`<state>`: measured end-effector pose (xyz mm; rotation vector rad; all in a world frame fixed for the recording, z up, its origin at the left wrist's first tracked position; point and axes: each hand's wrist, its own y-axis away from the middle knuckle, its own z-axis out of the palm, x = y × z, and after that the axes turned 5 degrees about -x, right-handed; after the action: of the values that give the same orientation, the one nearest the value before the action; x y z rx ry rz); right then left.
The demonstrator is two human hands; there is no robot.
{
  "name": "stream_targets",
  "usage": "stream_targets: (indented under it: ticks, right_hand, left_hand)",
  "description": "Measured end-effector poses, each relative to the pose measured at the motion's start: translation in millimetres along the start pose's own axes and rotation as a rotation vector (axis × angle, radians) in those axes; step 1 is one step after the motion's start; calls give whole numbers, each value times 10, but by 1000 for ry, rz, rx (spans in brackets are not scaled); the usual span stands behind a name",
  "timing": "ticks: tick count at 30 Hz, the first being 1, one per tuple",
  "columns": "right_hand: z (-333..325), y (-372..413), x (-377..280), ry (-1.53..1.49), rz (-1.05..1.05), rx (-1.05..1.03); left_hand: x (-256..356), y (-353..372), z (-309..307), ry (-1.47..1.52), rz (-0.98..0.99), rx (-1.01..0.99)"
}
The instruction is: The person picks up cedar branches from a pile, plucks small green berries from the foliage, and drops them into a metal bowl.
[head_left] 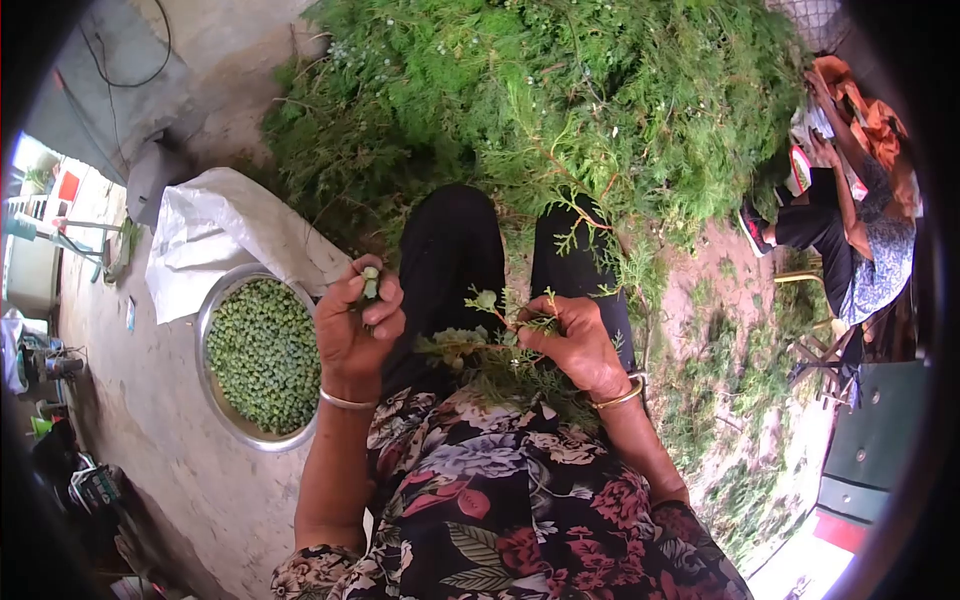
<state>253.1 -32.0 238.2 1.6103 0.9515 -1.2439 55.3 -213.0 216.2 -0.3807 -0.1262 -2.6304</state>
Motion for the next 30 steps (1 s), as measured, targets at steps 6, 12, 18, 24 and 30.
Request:
stream_targets:
  ticks: [6,12,18,24,30]
  right_hand:
    - [61,29,-51,98,-16,78]
    - [109,14,-27,166,-101,112]
    - [127,37,-15,149,-73,96]
    - [76,87,20,110,-102,66]
    - [83,69,29,42,-121,48]
  left_hand:
    - [-201,167,272,-216,0,151]
    - [-501,48,645,-1455,199,134]
    - [-634,9,417,-1491,191,112]
    - [-215,-25,402,-749,115,442]
    - [-205,-147,377,-618,-148,243]
